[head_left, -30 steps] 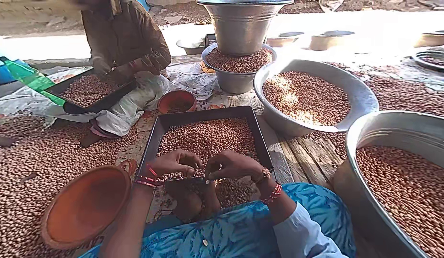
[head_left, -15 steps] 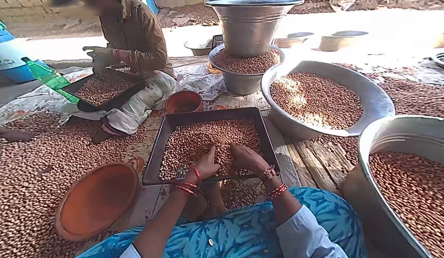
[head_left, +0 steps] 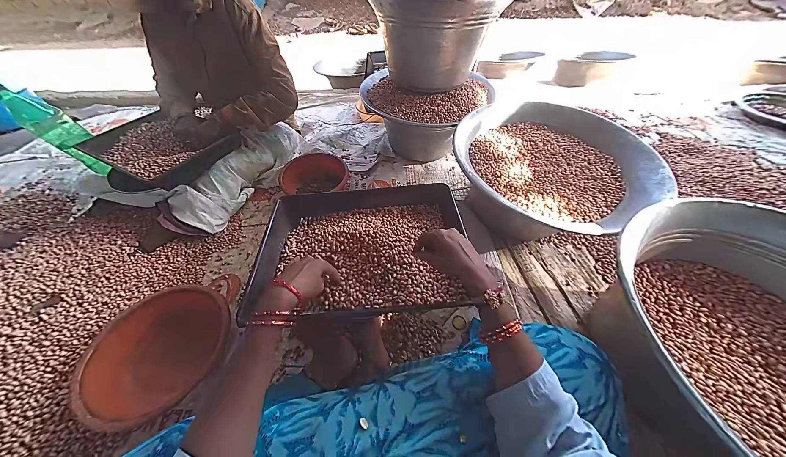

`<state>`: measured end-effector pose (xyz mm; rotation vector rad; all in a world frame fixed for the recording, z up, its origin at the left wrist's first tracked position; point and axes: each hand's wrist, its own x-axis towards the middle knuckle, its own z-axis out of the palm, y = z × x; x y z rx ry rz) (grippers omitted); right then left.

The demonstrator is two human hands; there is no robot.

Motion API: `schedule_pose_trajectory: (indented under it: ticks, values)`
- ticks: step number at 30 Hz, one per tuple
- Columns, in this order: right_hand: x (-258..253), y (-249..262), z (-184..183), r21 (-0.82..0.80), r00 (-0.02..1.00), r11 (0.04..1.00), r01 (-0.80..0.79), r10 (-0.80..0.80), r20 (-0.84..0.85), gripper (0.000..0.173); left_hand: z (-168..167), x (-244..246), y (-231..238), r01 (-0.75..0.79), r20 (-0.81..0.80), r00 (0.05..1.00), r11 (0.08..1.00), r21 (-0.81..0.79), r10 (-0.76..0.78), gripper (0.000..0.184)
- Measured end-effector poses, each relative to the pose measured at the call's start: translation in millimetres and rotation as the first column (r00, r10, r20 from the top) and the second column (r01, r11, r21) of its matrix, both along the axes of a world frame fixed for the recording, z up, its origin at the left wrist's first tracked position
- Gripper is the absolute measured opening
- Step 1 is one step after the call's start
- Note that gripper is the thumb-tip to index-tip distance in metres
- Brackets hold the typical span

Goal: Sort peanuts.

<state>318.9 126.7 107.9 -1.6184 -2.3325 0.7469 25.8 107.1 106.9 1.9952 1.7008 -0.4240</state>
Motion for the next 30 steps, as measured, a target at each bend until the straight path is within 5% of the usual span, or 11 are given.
schedule_pose_trajectory:
  ticks: [4,9,16,22,30]
  values:
    - [-18.9,-0.5,-11.8,0.033,0.995,0.999,0.033,-0.036,0.092,0.024,10.8,-8.7,-2.6,-0.144,0.126,0.985,0.966,0.217,0.118,0.03]
    - [-23.4,3.5,-24.4,-0.031,0.991,0.999,0.035,-0.031,0.129,0.025,-8.9,29.7,-7.6,-0.08,0.273,0.962,0.948,0.308,-0.008,0.022]
    - [-18.3,4.1,-23.1,-0.054,0.985,0.998,0.027,-0.017,0.172,0.022,-25.4,62.8,-9.7,0.03,0.047,0.998,0.978,0.207,-0.04,0.03]
    - [-14.6,7.2,-27.2,-0.045,0.99,0.999,0.006,0.001,0.144,0.021,-27.0,69.7,-7.2,0.013,0.006,1.0,0.989,0.148,-0.014,0.033]
    - [-17.6,7.8,-32.5,-0.003,0.986,1.0,-0.012,0.012,0.168,0.021,-27.7,45.5,-6.0,-0.145,0.494,0.869,0.968,0.206,0.025,0.024]
